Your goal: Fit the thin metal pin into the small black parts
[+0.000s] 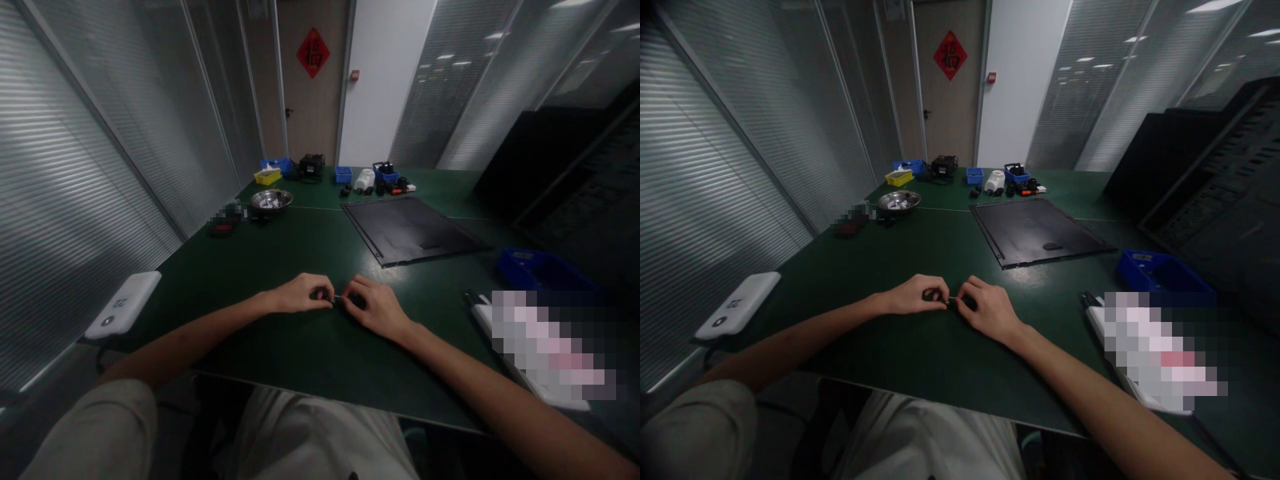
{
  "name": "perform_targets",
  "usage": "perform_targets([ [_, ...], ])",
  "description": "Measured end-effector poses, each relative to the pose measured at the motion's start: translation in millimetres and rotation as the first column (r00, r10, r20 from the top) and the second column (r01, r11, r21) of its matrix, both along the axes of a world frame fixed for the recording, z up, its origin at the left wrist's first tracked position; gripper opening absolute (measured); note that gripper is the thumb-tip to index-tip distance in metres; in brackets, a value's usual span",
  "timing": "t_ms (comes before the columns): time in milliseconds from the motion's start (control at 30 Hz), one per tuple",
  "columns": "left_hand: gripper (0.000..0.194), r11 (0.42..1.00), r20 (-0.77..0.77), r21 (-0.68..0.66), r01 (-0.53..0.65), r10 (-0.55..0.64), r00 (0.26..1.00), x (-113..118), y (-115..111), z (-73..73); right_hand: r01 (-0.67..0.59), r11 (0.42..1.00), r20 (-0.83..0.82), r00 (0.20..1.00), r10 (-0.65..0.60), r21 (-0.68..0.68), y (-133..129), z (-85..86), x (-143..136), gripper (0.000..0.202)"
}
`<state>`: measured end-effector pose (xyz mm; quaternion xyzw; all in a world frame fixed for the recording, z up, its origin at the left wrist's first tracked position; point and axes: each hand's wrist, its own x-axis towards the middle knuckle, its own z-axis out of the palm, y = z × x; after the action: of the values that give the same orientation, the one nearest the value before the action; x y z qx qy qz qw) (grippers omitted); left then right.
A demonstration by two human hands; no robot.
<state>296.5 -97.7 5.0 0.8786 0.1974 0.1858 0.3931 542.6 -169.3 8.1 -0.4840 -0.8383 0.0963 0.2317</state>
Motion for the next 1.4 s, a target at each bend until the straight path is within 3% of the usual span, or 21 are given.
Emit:
perform_targets([
  [133,0.035,0.999,-0.010,0.001,-0.035,0.035,0.999,-3.3,-0.7,4.0,-0.010,1.000,0.002,1.000,0.010,-0.001,-0.8,1.7,-0.4,0.013],
  [333,0.024,0.990,-0.011,0.141,0.012,-0.011,1.000,-4.3,1.1,5.7,-0.009,1.000,0.020,1.000,0.009,-0.008,-2.2,4.4,-0.9,0.009],
  [1133,0.023,0.995,-0.030,0.099,-0.011,0.014,0.999,-6.2,5.0,2.2,-0.018,0.998,0.084,0.996,0.023,-0.057,-1.4,7.4,0.6,0.009],
  [1400,0.023,0.995,-0.027,0.101,-0.007,0.009,1.000,-6.0,5.6,4.5,-0.032,0.999,0.109,0.993,0.033,-0.007,-2.1,3.7,0.0,0.012],
])
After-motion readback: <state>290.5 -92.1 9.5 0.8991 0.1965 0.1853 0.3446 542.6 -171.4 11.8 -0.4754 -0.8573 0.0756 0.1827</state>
